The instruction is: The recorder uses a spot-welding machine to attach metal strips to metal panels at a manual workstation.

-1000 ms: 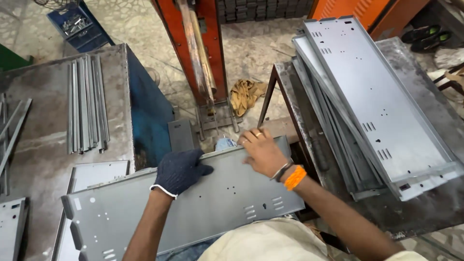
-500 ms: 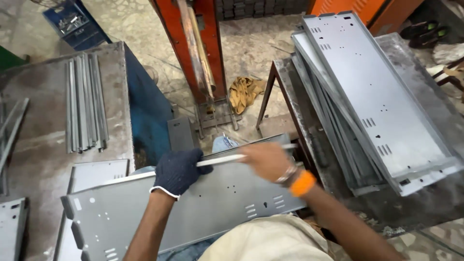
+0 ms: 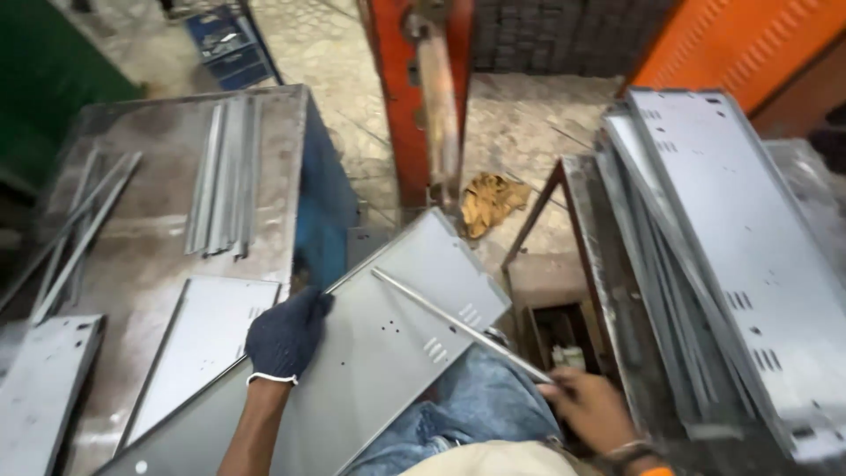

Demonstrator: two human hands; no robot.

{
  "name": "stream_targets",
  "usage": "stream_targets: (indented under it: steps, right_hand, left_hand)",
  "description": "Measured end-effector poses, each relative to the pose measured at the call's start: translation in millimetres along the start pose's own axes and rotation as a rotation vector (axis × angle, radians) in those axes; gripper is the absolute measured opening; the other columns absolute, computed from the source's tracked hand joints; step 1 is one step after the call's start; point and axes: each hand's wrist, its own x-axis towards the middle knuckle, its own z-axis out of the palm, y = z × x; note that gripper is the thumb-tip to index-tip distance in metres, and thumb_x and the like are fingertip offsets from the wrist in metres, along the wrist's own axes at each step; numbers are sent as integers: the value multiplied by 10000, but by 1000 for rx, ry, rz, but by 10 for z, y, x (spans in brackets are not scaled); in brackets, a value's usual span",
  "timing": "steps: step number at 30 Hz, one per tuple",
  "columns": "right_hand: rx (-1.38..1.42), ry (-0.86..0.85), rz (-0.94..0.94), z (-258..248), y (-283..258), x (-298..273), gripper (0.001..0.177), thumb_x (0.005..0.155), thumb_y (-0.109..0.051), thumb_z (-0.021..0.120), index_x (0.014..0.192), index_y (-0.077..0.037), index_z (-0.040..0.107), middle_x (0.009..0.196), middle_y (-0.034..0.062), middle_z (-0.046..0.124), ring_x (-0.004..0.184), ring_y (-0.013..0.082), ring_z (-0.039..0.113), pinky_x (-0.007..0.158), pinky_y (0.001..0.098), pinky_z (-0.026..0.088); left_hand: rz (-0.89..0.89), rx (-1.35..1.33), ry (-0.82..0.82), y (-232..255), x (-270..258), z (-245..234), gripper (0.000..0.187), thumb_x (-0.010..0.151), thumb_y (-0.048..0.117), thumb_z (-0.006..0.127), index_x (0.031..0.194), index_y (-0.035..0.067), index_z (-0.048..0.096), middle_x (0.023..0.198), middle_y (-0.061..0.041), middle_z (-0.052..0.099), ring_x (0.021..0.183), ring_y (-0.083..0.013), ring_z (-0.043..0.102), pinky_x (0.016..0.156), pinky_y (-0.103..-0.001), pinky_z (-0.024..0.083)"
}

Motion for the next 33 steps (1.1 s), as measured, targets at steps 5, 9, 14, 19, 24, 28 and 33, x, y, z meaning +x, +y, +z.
stream_targets:
  steps: [5, 9, 14, 19, 24, 28, 33]
  right_hand:
    - [-197, -214, 297, 364, -853, 474, 352, 856, -436, 816, 1019, -129, 762, 712, 182, 690, 592, 372, 616, 601, 446, 486]
    - [-116, -185, 87, 554, -803, 642, 294, 813, -386, 781, 945, -124, 777, 709, 164, 730, 591, 337, 689, 578, 416, 512]
    - [-127, -203, 81, 857, -391, 705, 309, 819, -400, 779, 967, -129, 785, 720, 174, 756, 699, 299, 767, 631, 393, 560]
    - [-112, -285, 178, 863, -711, 687, 321, 838, -431, 801, 997, -153, 801, 792, 149, 797, 678, 245, 797, 650, 371, 580]
    - [-79, -315, 201, 1170, -438, 755, 306, 844, -423, 769, 1000, -160, 782, 721, 130, 782, 633, 268, 768, 640, 366, 576]
    - [-170, -229, 126, 1365, -183, 769, 300, 784, -482, 786, 978, -254, 792, 682, 92, 779, 674, 209, 796, 647, 356, 586]
    - [-220, -324, 192, 1408, 245, 826, 302, 795, -540, 779, 989, -309, 773, 726, 81, 777, 746, 225, 789, 719, 399, 583]
  left_hand:
    - [-279, 102, 46, -514, -343, -262, 247, 970, 394, 561, 1013, 220, 730, 818, -135, 731, 752, -387, 706, 683, -518, 543]
    - [-722, 135, 11, -986, -858, -304, 365, 1019, 479, 495, 1046, 209, 740, 876, -174, 743, 851, -425, 704, 758, -547, 542]
    - [-970, 93, 58, -1938, -1476, -261, 428, 1044, 500, 475, 1110, 191, 764, 1068, -165, 761, 1004, -427, 703, 875, -530, 544]
    - [-973, 60, 65, -2663, -1610, -568, 444, 1044, 508, 541, 1277, 198, 756, 1234, -185, 730, 1136, -431, 673, 978, -516, 517]
    - [-782, 92, 74, -3090, -1407, -214, 474, 956, 504, 609, 1271, 180, 753, 1193, -152, 753, 1063, -356, 710, 939, -455, 551]
    - [-635, -861, 60, -2882, -1027, 762, 478, 1005, 402, 551, 1373, 112, 648, 1119, -117, 778, 842, -191, 706, 736, -345, 554]
    - [-767, -1670, -210, -1142, -365, 1922, 280, 1037, 341, 543, 1230, 140, 568, 875, -79, 708, 601, -238, 632, 540, -388, 525]
